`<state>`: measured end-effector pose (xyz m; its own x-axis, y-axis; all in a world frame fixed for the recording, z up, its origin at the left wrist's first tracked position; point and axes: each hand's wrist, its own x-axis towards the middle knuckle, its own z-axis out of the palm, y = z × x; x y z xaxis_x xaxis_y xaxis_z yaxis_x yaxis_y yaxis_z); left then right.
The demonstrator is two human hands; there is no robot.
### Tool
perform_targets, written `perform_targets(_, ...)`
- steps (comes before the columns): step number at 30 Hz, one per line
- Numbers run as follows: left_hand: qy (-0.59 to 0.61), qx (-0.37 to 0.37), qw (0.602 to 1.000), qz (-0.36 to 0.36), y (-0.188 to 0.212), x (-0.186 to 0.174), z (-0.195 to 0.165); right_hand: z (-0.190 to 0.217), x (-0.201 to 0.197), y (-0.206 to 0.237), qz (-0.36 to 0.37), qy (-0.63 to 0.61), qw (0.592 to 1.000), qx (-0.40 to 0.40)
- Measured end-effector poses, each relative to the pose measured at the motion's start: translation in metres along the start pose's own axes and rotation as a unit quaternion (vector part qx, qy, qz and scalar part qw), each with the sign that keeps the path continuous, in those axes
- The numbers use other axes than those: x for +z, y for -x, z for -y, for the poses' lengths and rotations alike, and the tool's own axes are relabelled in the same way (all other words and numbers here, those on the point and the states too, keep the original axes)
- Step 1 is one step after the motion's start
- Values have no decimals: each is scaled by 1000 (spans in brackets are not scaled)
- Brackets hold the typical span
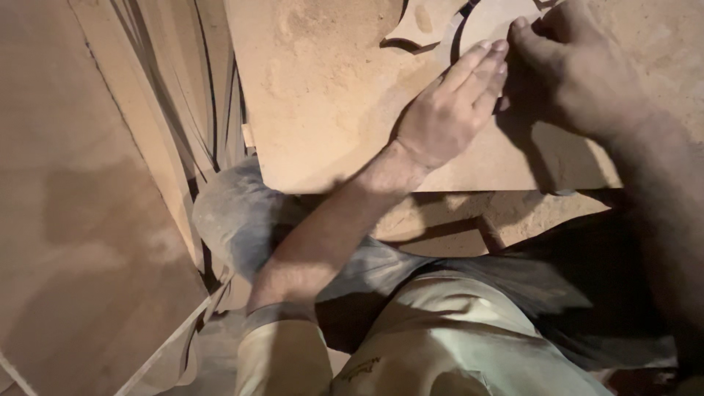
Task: The person sits on the floor and sands the edges of small circular wooden pieces using a handheld sanding tool. They handle each piece individually, rotating it to smooth the perimeter, then place the finished pieces into a nearby wooden box.
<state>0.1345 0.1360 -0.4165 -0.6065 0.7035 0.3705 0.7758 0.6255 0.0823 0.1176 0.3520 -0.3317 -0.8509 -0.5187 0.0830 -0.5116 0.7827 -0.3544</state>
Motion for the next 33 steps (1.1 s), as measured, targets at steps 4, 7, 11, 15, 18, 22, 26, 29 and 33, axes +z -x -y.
perform_targets(4,16,53,998,23,-11,-11,19,2,-11,0,-1,21,1000,-6)
perform_targets(7,57,80,995,28,-17,-22,43,24,-9,4,88,75,988,103)
perform_targets(11,110,84,990,24,-19,-37,57,54,7,15,31,-23,980,196)
perform_targets(15,157,68,985,-2,-20,-47,53,54,20,24,-19,-67,980,184)
perform_targets(18,89,82,993,-16,-22,-48,47,43,22,26,-21,-64,978,198)
perform_targets(22,110,65,992,-17,-24,-40,42,33,20,25,-32,-87,980,174)
perform_targets(26,110,61,992,-9,-24,-29,41,19,13,26,-53,-55,991,111)
perform_targets(29,117,51,992,-9,-23,-24,40,5,3,18,-25,28,996,87)
perform_targets(33,100,42,994,-20,-24,-22,40,-5,-12,1,31,53,995,82)
